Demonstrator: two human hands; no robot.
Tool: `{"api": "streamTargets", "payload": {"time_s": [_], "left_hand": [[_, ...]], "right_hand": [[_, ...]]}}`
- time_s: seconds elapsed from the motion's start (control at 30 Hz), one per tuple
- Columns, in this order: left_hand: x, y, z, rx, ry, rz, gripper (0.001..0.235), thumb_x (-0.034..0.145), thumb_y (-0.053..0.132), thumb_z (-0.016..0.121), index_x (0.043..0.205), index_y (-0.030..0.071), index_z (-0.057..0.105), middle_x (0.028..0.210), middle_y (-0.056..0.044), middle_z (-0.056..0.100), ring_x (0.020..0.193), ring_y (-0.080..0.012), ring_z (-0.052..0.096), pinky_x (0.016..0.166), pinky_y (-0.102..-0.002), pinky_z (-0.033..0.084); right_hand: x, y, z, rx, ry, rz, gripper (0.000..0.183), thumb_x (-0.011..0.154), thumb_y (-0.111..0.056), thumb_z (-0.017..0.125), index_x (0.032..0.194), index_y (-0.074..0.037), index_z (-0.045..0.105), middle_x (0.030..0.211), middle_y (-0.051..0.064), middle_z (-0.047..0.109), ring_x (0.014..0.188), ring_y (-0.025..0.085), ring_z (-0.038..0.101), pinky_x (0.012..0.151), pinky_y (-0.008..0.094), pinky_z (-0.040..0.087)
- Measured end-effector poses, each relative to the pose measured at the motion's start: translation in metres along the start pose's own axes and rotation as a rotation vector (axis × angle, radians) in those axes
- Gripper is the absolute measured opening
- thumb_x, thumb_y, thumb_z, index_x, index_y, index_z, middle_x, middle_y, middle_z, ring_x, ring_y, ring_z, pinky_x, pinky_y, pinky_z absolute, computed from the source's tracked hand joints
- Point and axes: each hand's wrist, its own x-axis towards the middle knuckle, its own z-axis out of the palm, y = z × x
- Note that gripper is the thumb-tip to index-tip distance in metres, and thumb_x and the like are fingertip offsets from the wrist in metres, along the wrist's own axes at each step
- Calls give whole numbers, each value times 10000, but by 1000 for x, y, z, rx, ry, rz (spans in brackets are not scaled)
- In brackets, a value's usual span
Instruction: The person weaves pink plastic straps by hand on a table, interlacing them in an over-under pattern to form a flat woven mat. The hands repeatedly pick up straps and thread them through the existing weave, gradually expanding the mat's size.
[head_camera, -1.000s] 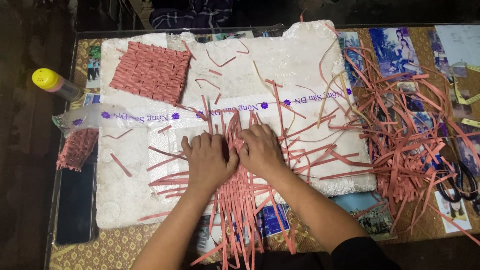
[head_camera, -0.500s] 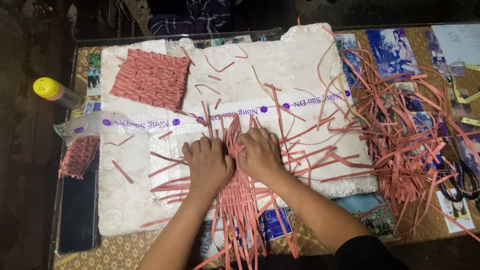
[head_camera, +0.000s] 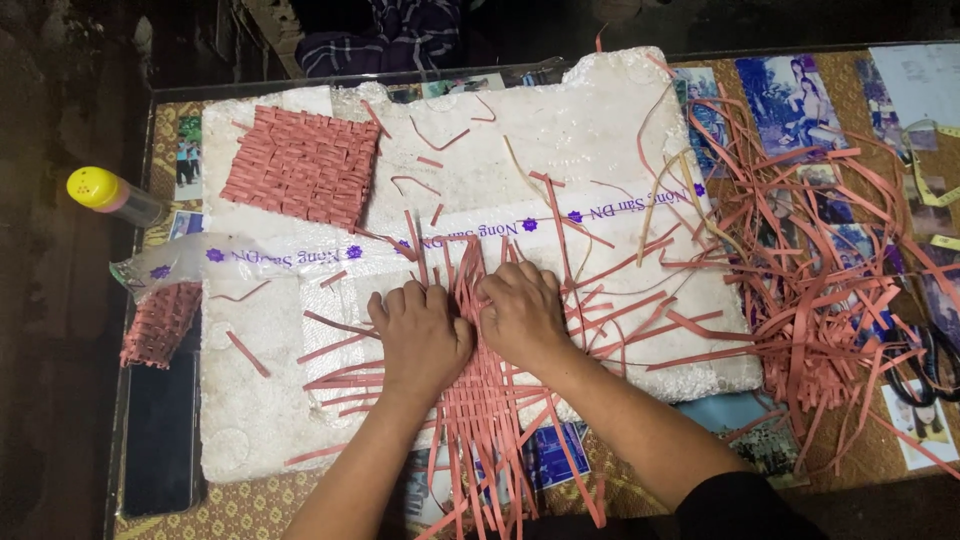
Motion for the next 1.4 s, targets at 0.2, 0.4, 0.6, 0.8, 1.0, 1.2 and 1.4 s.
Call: {"api": "streamTargets", "payload": {"time_s": [0.2,0.4,0.6,0.8,1.0,1.2,1.4], "left_hand": [[-5,-3,-2,3,186,76,220,615,279,510,765,125,556,705,-68,458,735,-265,484,813,-494,302],[-31,-1,-40,-4,187,211,384,649,238,577,1021,147,553,865,-111,528,911,-295,493,863,-522,289],[-31,-20,-34,-145,26,284,214,781,278,529,938,158,610,1048,-131,542,1070,-324,452,890,-457,315],[-28,-14,-52,-99,-90,197,319,799,364,497,1008,135,573,1081,-156,530,1092,-319,442,941,-494,224],[-1,-5,-87,-114,-434,18,436,782,454,501,1018,87,503,918,-123,597,922,-280,527,998,-453,188],[15,-7,-93,-211,-614,-219,373,734,467,576,936,153,579,903,-62,626,857,-279,563,690,-393,426],[3,-17,-72,-299,-489,-161,291,716,271,610,935,82,635,792,-116,641,858,-329,595,760,-405,427]], "right_hand": [[0,2,-6,50,-21,37,136,607,-137,495,700,-194,578,673,6,485,738,224,501,644,346,376],[-1,0,-8,93,-17,49,135,610,-132,505,693,-190,596,672,6,505,734,221,508,655,337,387],[6,-2,-31,300,-36,20,188,644,-50,539,793,-108,639,750,84,592,743,296,556,666,372,429],[-50,-33,-93,501,103,-15,200,706,5,546,870,-55,644,890,121,619,847,314,585,726,379,455],[-156,-28,-97,914,49,359,117,734,-7,519,840,-8,569,852,113,564,764,180,570,711,242,523],[-182,-32,-69,1231,-552,845,481,790,-275,441,1215,-55,390,1129,161,524,936,218,586,785,306,531],[-175,-43,-53,1641,-494,945,635,811,-358,476,1224,69,250,999,168,295,907,258,298,748,333,264]]}}
